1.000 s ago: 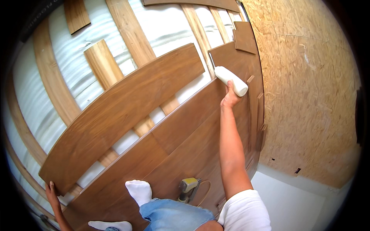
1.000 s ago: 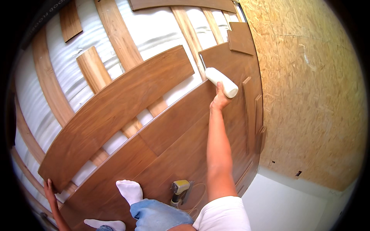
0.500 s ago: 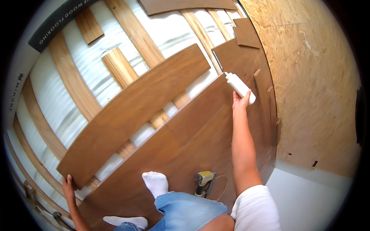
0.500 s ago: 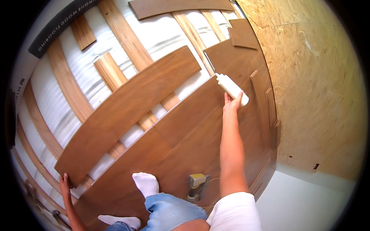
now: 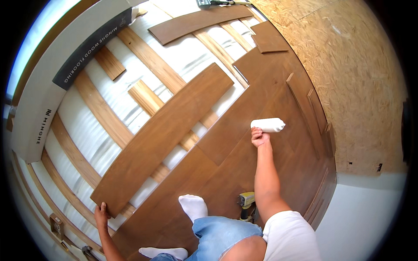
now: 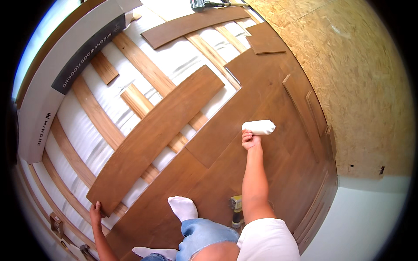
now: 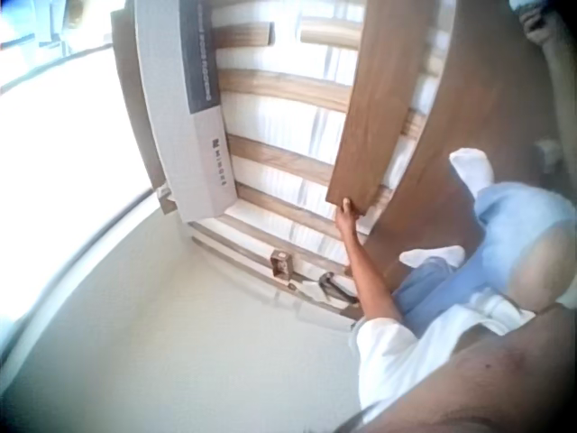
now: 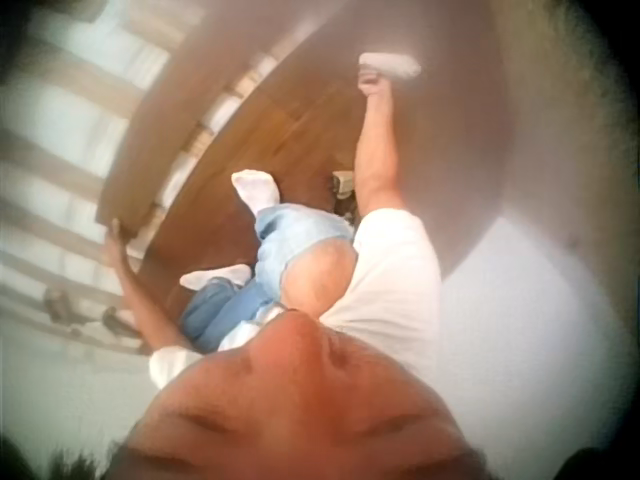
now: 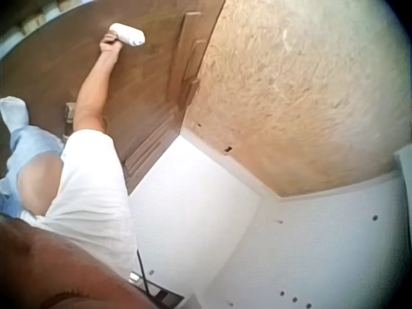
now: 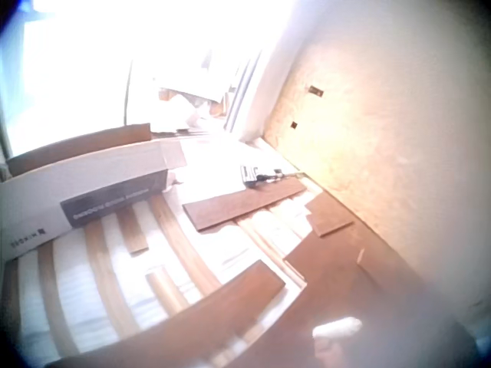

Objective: The person applies adhesive to wood planks, fits them together on a subfloor, and secures them using a hammer and a pneumatic nail gun.

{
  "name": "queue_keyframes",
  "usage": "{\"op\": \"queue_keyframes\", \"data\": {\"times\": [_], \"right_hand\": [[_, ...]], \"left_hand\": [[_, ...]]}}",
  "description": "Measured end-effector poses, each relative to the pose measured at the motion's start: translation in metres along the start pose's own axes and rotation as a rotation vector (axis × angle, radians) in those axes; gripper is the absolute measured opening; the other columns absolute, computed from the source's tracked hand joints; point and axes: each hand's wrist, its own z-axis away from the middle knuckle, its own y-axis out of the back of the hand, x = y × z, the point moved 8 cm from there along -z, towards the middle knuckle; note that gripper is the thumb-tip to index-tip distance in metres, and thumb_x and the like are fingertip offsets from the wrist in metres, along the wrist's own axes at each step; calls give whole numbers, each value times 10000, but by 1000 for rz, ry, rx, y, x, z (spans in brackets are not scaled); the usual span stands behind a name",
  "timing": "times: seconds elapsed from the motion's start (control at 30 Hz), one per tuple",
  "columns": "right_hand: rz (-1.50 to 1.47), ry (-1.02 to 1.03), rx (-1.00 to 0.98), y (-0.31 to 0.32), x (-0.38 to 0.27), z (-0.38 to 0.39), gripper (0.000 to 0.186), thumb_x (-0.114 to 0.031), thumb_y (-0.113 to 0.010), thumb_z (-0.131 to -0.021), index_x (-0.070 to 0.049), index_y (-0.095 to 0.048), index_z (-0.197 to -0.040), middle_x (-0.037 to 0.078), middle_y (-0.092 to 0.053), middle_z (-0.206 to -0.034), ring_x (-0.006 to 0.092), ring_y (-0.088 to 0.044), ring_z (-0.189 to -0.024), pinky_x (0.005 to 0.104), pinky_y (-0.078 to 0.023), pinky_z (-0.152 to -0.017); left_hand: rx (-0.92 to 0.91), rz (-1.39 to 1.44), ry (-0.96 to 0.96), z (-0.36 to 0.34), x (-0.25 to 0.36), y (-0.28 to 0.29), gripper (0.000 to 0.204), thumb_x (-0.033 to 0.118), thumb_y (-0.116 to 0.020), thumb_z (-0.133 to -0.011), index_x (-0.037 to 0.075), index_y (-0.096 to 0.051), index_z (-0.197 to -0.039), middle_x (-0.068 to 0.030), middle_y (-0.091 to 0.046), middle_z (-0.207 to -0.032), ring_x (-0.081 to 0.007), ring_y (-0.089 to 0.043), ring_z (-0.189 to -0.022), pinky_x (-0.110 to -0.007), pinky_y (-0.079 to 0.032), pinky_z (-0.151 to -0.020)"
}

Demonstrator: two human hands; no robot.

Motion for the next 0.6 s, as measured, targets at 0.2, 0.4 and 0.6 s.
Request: {"op": "queue_keyframes", "data": {"times": [0.2,0.4,0.6], "right_hand": [[-56,154,124,11,-2,-11,310,-282,-534,-1029,-30,-567,-851,2,-576,-626,106,-549,-483,205,-465,-394],[1193,674,126,-78,179,33,266,-333,-597,-1033,-75,-616,-970,44,-610,-651,131,-587,-496,271,-482,-426],[2109,1429,-1099,-202,409,30,482,-412,-776,-874,-80,-698,-1215,179,-661,-1273,349,-560,-1284,462,-465,-1074]], "left_hand": [[-9,53,58,-4,-7,1,433,449,-685,-1001,45,-585,-883,-37,-556,-618,-147,-544,-458,-292,-457,-419],[62,-11,53,12,9,8,482,480,-683,-995,7,-618,-932,-72,-612,-703,-159,-583,-504,-296,-486,-445],[52,136,77,20,15,-3,669,665,-493,-1027,19,-665,-1018,-68,-636,-757,-167,-608,-558,-318,-513,-486]]}}
